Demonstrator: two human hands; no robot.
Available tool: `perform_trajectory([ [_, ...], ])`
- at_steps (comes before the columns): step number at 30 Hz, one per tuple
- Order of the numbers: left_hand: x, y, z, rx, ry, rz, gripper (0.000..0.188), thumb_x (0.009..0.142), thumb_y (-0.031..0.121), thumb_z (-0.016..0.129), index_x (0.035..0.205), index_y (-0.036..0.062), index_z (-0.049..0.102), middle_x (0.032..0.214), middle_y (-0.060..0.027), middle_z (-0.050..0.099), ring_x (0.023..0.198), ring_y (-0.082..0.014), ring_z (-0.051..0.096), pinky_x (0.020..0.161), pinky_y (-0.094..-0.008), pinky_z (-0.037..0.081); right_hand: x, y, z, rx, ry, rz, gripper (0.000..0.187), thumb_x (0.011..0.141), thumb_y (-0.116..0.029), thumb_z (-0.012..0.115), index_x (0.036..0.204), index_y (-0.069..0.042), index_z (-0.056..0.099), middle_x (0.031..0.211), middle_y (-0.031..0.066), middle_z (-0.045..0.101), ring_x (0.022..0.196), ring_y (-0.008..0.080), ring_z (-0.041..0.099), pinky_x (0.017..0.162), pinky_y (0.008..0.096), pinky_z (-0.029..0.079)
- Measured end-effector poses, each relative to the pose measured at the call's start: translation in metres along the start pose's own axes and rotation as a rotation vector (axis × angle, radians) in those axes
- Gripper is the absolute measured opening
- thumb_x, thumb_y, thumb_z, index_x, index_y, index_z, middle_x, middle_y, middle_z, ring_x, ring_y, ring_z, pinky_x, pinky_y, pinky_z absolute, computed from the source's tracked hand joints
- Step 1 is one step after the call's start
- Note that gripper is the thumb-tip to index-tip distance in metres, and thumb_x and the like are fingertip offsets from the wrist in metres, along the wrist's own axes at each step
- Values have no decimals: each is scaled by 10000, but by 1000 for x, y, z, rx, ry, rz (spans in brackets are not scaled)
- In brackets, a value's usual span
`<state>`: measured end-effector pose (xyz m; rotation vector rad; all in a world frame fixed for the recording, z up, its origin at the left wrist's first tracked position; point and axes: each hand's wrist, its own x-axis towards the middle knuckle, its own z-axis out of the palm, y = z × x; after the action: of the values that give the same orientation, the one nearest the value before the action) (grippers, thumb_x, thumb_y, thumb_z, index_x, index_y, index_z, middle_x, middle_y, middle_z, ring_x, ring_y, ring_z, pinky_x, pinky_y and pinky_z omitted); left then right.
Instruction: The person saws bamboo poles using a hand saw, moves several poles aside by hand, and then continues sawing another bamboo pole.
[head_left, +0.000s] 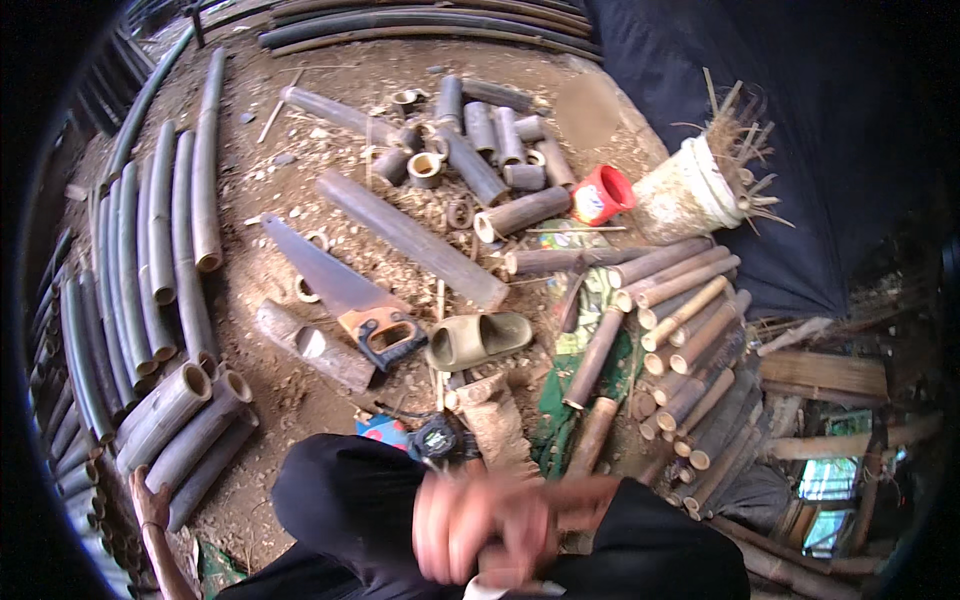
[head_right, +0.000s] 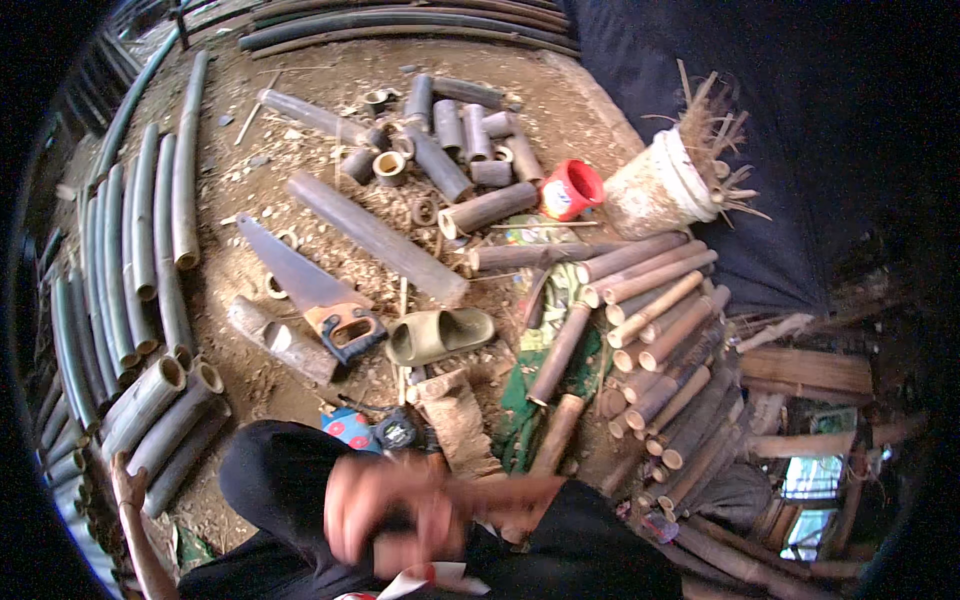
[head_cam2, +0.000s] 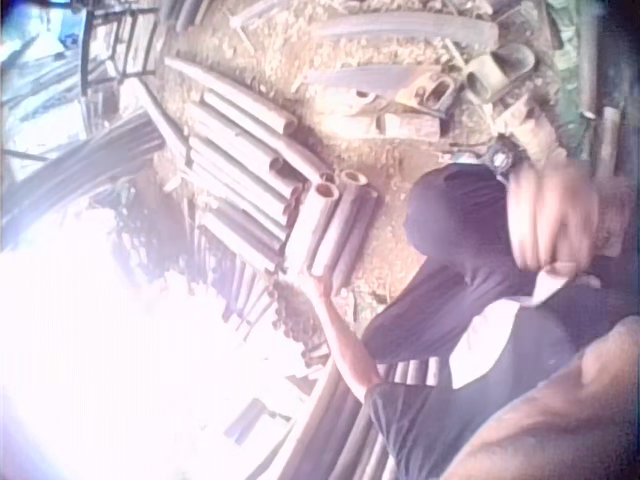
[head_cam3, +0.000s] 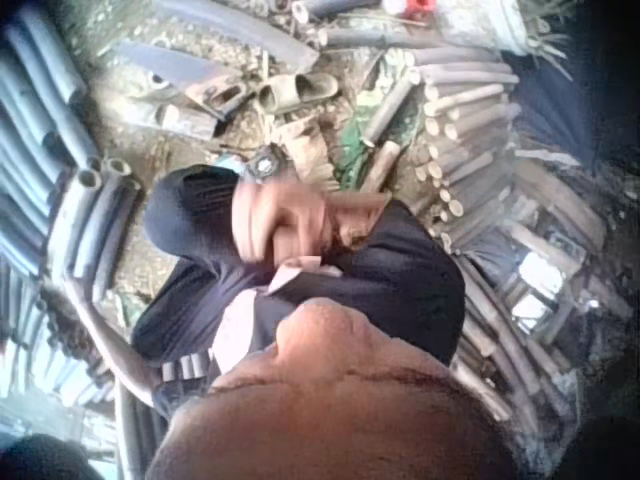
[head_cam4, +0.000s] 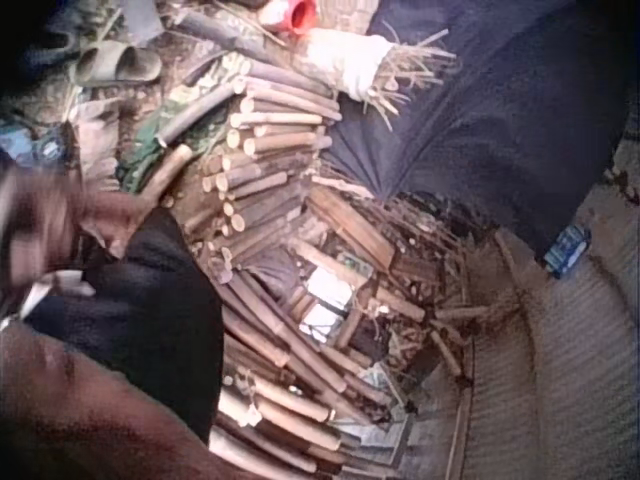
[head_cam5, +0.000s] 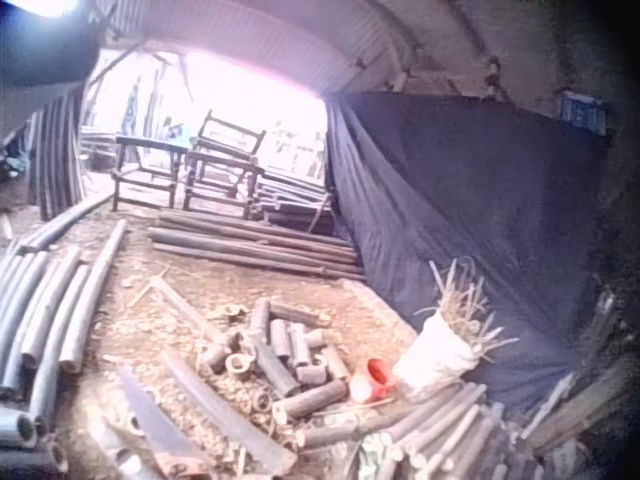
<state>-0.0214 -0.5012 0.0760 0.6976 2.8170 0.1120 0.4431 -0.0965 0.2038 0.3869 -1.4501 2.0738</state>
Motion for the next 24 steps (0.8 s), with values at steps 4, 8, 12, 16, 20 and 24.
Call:
perform_trajectory([
  [4,-7,37,-24,-68,-101,51,530,673,118,706,1171,5,564,1146,-187,574,1089,-356,562,939,-420,470,16,55,-214,-1452,447,387,610,758,-195,753,1274,-42,466,1173,195,540,1111,370,513,956,471,419],
  [8,-11,54,-32,-63,-203,53,520,674,156,699,1151,-10,575,1145,-210,593,1035,-367,605,919,-411,498,-61,104,-361,-2046,152,1135,1238,584,-442,874,1535,-106,156,1427,248,425,1304,397,438,1056,536,373],
  [12,-32,47,-44,-107,-259,64,530,683,160,719,1160,-16,569,1122,-199,609,1031,-338,623,917,-407,502,-42,119,-350,-1347,185,1086,1055,690,-447,803,1490,-17,266,1336,245,528,1186,344,566,999,418,466],
  [16,-37,30,-30,-170,-281,-1,527,697,157,722,1174,-5,572,1110,-188,629,987,-301,632,887,-395,512,11,98,-259,340,605,1020,727,834,-469,664,1312,34,448,1080,210,625,944,286,652,825,423,575],
  [20,-32,51,-3,-263,-280,94,529,722,179,741,1188,-8,574,1112,-187,643,1005,-293,636,893,-391,513,68,96,-191,625,612,642,752,856,-615,553,1222,41,510,981,214,649,845,314,678,698,430,610],
  [24,-39,106,-18,-418,-327,152,542,769,222,764,1215,-16,570,1129,-183,656,1034,-284,638,915,-388,506,116,115,-138,804,637,470,693,858,-572,598,1182,37,535,1011,217,652,940,330,671,831,453,600],
])
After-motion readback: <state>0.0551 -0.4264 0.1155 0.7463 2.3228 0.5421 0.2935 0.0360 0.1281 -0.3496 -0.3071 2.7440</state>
